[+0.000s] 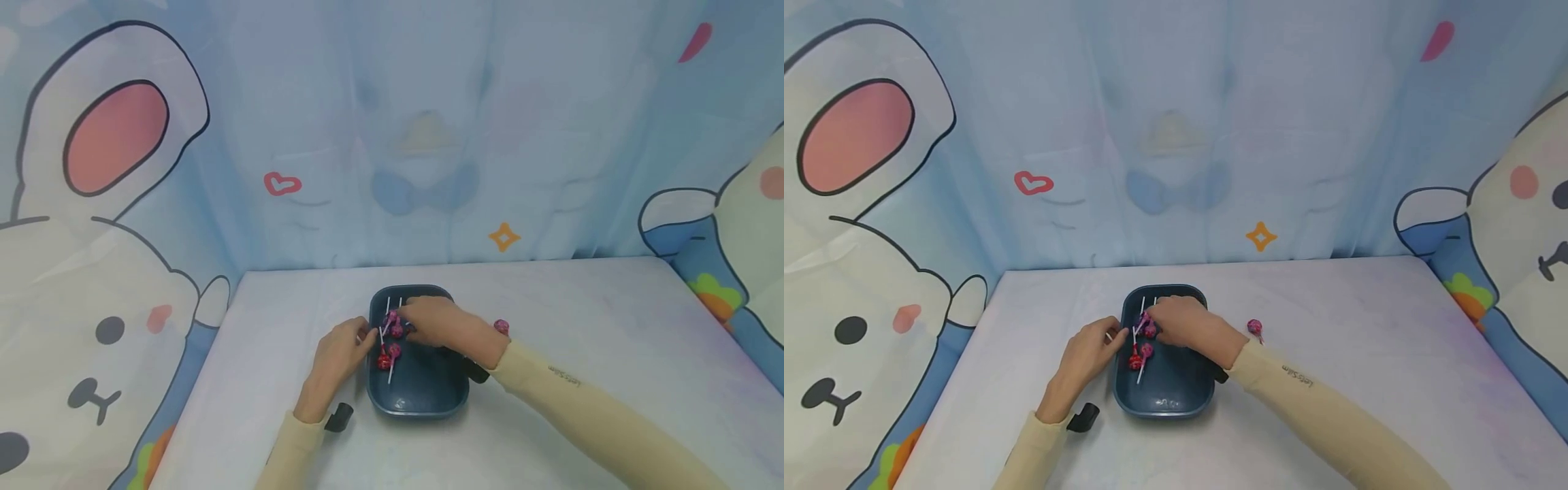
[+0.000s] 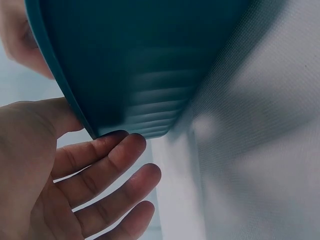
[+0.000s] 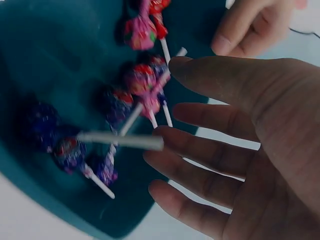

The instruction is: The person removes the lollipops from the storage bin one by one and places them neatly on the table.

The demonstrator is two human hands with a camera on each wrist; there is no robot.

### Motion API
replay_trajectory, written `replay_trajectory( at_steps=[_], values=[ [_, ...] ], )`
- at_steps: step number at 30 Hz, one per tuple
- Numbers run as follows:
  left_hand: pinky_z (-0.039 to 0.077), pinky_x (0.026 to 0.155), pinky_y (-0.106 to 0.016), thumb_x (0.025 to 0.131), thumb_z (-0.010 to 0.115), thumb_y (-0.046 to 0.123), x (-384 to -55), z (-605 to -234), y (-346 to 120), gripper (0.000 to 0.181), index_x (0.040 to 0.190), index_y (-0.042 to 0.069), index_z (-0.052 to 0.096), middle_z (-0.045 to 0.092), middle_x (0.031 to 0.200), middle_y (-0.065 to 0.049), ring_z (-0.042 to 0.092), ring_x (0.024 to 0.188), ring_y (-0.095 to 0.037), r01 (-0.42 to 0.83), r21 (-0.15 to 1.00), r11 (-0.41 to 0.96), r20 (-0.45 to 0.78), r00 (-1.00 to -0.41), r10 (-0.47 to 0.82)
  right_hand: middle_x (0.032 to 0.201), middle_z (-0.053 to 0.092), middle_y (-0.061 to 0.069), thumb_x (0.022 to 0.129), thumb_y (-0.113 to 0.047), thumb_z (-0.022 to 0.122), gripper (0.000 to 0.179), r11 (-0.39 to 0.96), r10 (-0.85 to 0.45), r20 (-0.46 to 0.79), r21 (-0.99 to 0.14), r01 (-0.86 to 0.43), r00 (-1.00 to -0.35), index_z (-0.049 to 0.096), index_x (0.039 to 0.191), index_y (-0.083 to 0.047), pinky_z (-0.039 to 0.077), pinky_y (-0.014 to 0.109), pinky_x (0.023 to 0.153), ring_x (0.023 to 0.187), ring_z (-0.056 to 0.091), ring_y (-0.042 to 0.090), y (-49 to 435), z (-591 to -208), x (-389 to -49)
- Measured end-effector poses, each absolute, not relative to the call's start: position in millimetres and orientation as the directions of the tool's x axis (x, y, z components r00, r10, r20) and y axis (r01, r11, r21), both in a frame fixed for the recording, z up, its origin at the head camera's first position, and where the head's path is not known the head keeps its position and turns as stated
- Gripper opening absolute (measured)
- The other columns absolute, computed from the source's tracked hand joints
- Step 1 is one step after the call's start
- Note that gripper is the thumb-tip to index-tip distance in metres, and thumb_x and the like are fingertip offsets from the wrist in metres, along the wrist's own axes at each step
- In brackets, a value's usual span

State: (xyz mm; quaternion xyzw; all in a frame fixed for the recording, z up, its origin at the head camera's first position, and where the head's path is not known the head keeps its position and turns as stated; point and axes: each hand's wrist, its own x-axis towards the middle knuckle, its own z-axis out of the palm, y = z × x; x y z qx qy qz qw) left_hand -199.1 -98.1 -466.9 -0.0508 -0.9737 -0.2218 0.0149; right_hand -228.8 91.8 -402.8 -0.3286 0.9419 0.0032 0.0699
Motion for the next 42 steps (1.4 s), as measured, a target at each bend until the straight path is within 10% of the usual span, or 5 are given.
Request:
replay_trajectory(
  at_steps=[42],
  values=[
    [0.041, 0.054, -0.023, 0.089, 0.052, 0.042, -200.3, -468.9, -97.9, 0.024, 0.089, 0.019, 0.06, 0.061, 0.079, 0.004, 0.051, 0.062, -0.009, 0.096, 0.438, 0.894, 0.056, -0.995, 0.08, 0.068, 0.064, -0.002, 0.082, -0.026, 0.067, 0.009, 0.691, -0.719, -0.08, 0.026, -0.722, -0.691, 0.067, 0.085, -0.017, 0.053, 0.032, 0.059, 0.057, 0.058, 0.012, 68.0, -436.5, -219.1]
  ],
)
